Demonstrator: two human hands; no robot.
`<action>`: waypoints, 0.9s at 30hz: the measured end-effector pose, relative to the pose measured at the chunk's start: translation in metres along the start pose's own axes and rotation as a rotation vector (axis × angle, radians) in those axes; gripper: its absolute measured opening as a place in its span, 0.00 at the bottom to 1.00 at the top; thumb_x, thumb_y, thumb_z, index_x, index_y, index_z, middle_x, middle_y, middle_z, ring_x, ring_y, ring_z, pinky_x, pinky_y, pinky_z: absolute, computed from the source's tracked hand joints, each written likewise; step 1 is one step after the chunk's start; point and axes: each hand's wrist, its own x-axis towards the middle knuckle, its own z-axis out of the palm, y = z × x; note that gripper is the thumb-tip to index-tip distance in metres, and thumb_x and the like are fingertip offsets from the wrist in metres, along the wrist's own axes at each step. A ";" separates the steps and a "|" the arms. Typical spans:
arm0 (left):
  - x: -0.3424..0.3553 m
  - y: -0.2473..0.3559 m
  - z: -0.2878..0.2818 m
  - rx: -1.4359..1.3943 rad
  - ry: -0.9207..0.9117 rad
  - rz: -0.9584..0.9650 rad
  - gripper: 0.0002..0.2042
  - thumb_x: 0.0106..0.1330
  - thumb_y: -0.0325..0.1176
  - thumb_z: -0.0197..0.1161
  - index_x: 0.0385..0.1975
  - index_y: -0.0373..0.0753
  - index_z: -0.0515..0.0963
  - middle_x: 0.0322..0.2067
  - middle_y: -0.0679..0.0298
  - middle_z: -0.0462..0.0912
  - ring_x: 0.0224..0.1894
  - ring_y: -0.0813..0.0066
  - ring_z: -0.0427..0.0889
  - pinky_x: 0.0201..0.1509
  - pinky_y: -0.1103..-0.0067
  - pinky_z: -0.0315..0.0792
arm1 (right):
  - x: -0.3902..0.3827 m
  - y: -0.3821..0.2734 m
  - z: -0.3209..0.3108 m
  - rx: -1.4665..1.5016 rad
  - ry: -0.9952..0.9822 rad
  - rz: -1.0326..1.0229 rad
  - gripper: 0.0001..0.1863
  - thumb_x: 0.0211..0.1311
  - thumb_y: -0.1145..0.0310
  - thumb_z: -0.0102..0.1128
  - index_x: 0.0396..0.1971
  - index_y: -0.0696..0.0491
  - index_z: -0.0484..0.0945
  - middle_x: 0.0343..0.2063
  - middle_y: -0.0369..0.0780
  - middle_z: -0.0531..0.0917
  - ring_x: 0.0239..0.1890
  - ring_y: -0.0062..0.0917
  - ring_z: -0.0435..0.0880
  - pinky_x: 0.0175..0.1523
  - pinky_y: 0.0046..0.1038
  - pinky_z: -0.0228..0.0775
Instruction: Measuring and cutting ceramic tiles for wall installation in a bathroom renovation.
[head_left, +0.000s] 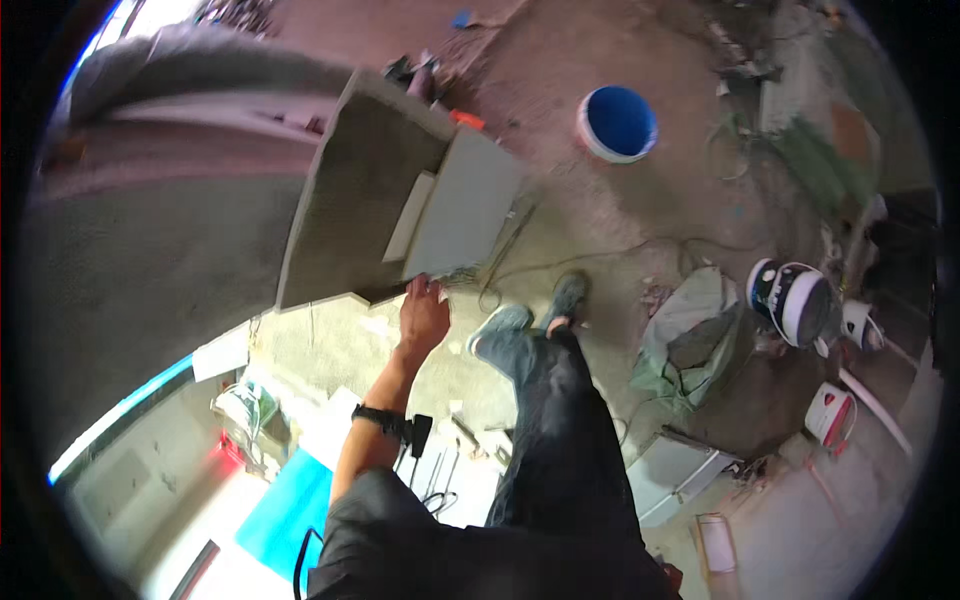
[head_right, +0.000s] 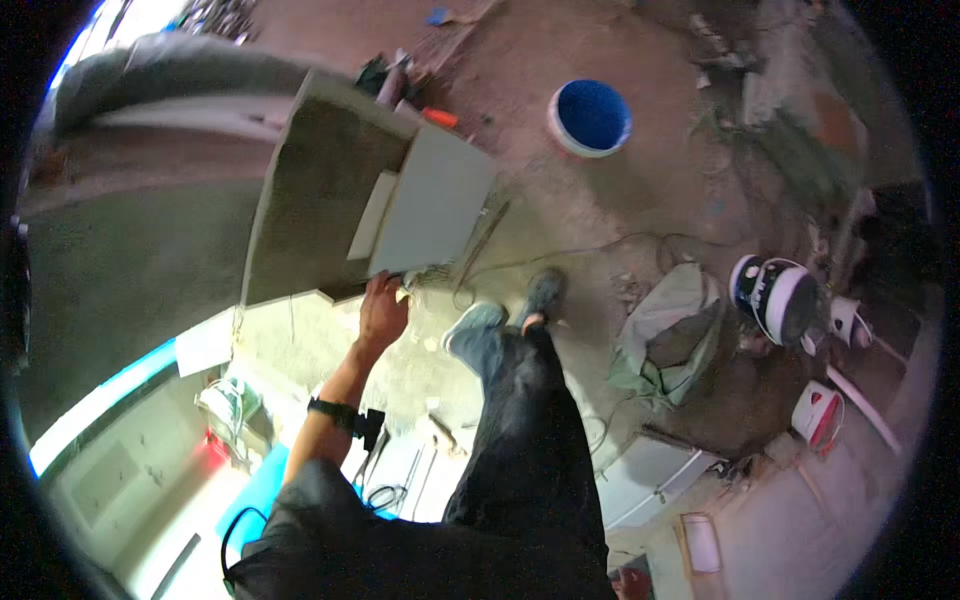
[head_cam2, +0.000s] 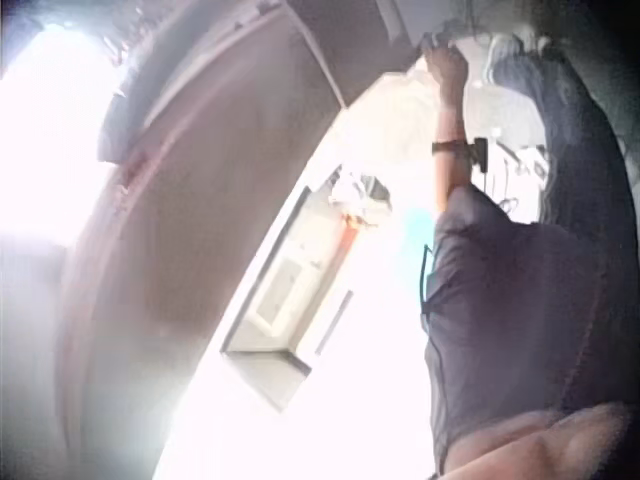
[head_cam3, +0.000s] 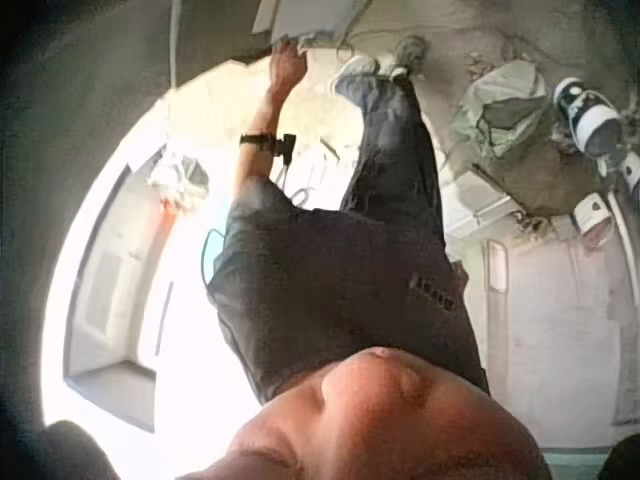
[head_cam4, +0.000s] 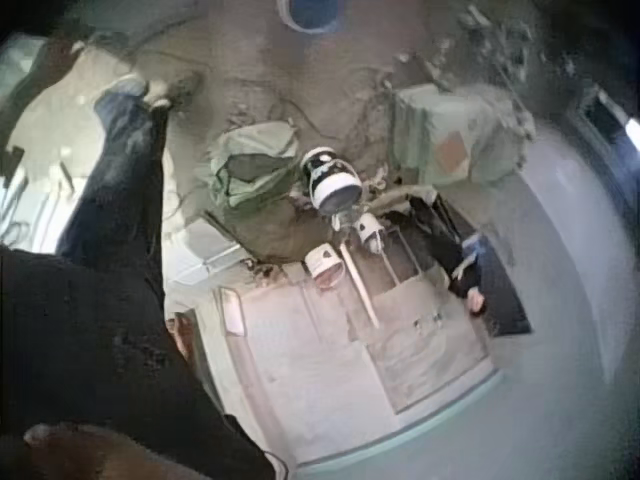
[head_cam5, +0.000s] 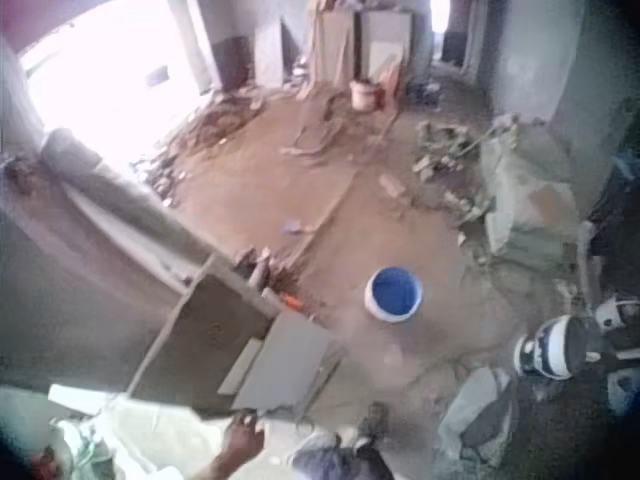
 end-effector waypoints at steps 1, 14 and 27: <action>-0.010 -0.005 -0.004 -0.002 -0.087 0.000 0.20 0.61 0.35 0.63 0.51 0.31 0.76 0.56 0.42 0.73 0.60 0.45 0.72 0.62 0.59 0.71 | 0.006 0.000 -0.004 -0.019 -0.016 -0.001 0.14 0.69 0.60 0.61 0.38 0.57 0.81 0.21 0.40 0.82 0.21 0.26 0.81 0.27 0.30 0.77; -0.043 -0.003 -0.233 -0.042 -0.064 0.104 0.15 0.68 0.34 0.64 0.49 0.33 0.79 0.44 0.50 0.86 0.45 0.57 0.87 0.49 0.67 0.79 | 0.062 -0.019 -0.011 -0.035 -0.161 -0.041 0.14 0.72 0.62 0.56 0.36 0.58 0.80 0.23 0.42 0.83 0.23 0.25 0.84 0.29 0.26 0.77; -0.023 0.012 -0.302 0.139 0.086 0.275 0.10 0.65 0.37 0.65 0.41 0.40 0.81 0.29 0.53 0.85 0.32 0.52 0.85 0.38 0.67 0.80 | 0.144 -0.143 -0.012 -0.151 -0.224 -0.412 0.10 0.71 0.67 0.56 0.33 0.57 0.81 0.19 0.34 0.79 0.21 0.17 0.78 0.26 0.24 0.71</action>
